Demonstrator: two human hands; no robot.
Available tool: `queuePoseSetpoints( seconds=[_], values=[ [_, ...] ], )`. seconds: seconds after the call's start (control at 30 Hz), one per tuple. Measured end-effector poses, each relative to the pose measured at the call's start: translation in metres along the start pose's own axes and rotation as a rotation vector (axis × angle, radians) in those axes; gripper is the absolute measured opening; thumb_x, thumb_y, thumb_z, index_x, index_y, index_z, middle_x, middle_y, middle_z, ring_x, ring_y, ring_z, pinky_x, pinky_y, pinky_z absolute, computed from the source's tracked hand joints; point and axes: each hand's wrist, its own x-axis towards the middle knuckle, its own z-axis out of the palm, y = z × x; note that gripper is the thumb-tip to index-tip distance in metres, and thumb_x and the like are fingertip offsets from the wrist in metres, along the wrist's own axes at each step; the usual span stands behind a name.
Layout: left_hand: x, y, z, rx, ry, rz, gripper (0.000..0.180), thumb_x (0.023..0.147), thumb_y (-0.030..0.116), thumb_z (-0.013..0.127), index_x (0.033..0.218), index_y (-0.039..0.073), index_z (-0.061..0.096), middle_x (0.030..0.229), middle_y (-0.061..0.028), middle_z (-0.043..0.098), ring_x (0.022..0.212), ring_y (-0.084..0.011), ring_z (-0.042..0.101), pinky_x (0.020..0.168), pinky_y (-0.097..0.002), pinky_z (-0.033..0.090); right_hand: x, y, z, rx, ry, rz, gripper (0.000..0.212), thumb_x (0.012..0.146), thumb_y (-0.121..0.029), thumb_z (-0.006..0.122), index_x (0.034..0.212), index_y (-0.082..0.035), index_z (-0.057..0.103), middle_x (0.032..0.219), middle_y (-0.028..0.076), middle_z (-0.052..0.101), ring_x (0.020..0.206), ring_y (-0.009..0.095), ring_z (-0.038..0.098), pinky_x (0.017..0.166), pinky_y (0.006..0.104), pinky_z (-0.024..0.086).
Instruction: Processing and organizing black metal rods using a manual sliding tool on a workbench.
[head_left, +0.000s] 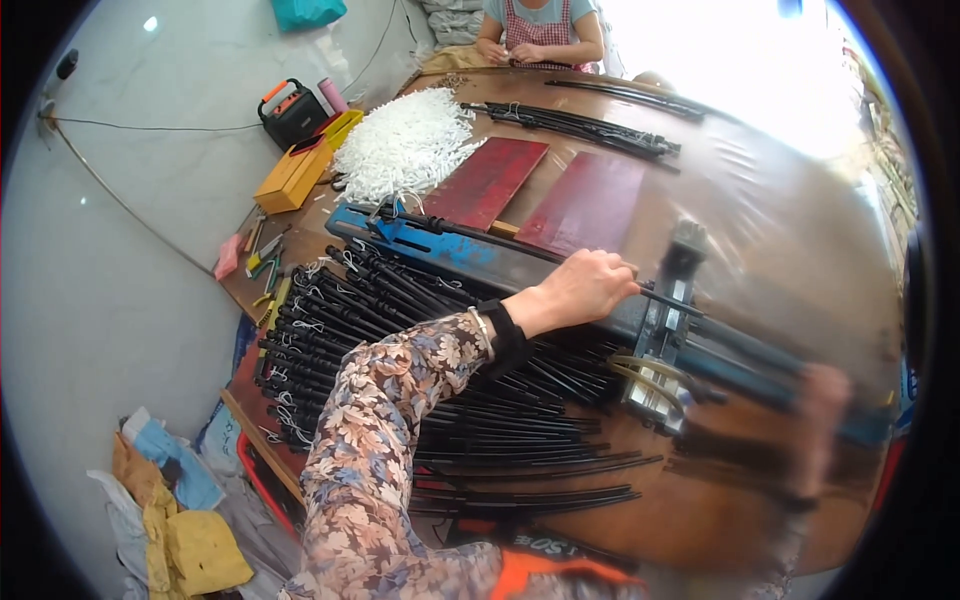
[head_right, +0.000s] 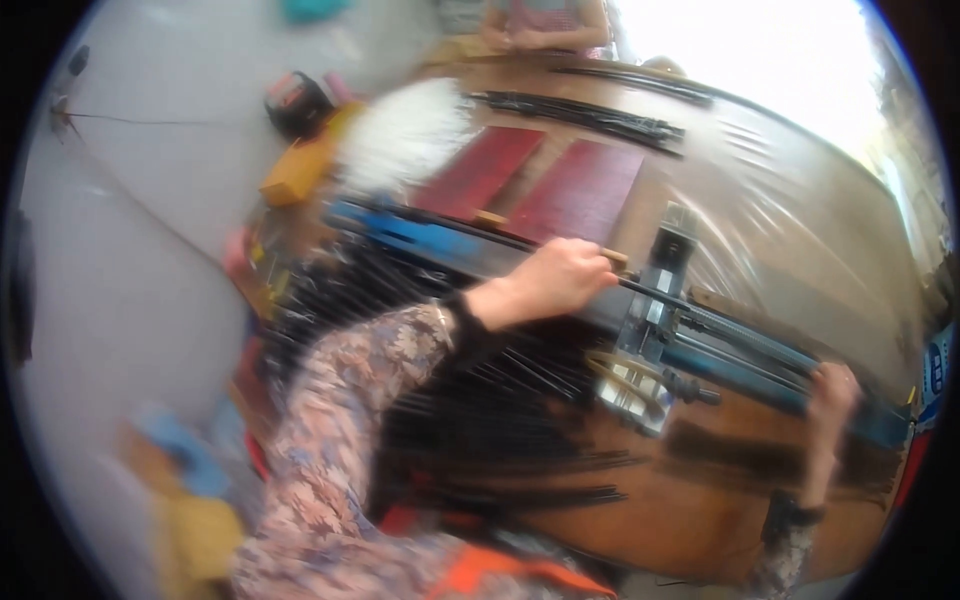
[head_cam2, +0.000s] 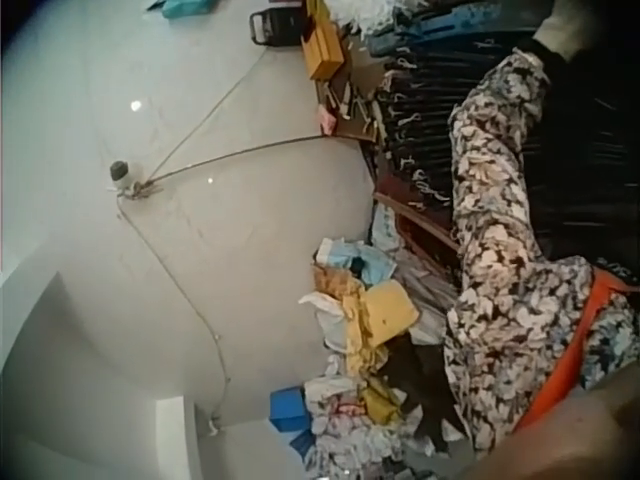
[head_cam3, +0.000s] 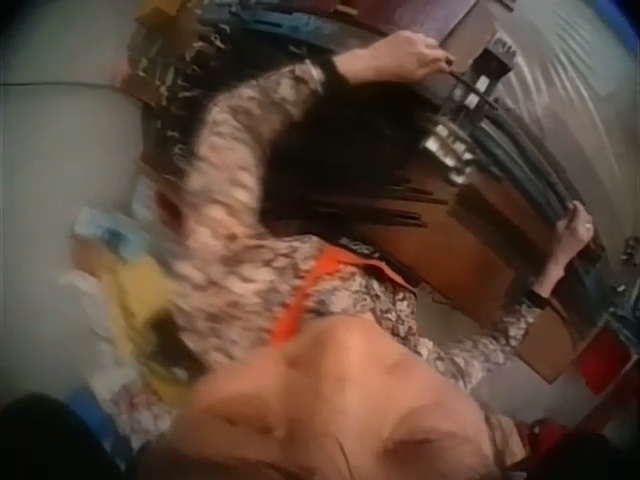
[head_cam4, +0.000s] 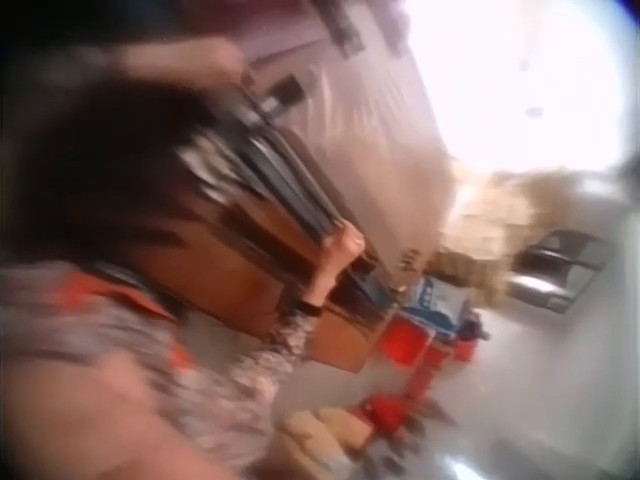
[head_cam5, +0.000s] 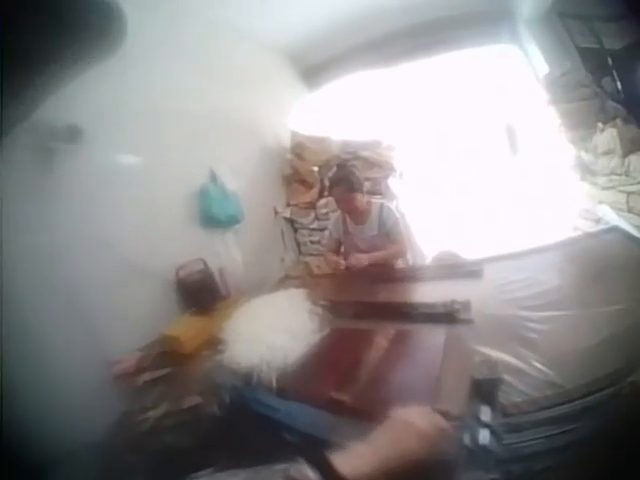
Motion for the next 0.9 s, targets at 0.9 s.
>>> queuePoseSetpoints(
  seconds=[0.9],
  values=[
    [0.013,0.021,0.016,0.052,-0.122,-0.094,0.019,0.097,0.025,0.061,0.089,0.008,0.058,0.078,-0.0129,0.068,0.075,-0.0372,0.068,0.060,-0.0483,0.051,-0.020,-0.156,-0.009,0.238,-0.015,-0.002,0.026,0.088,-0.006,0.069,0.114,-0.003,0.069,0.107,0.013,0.070,0.107,0.034,0.061,0.095,0.0470,0.045]
  ],
)
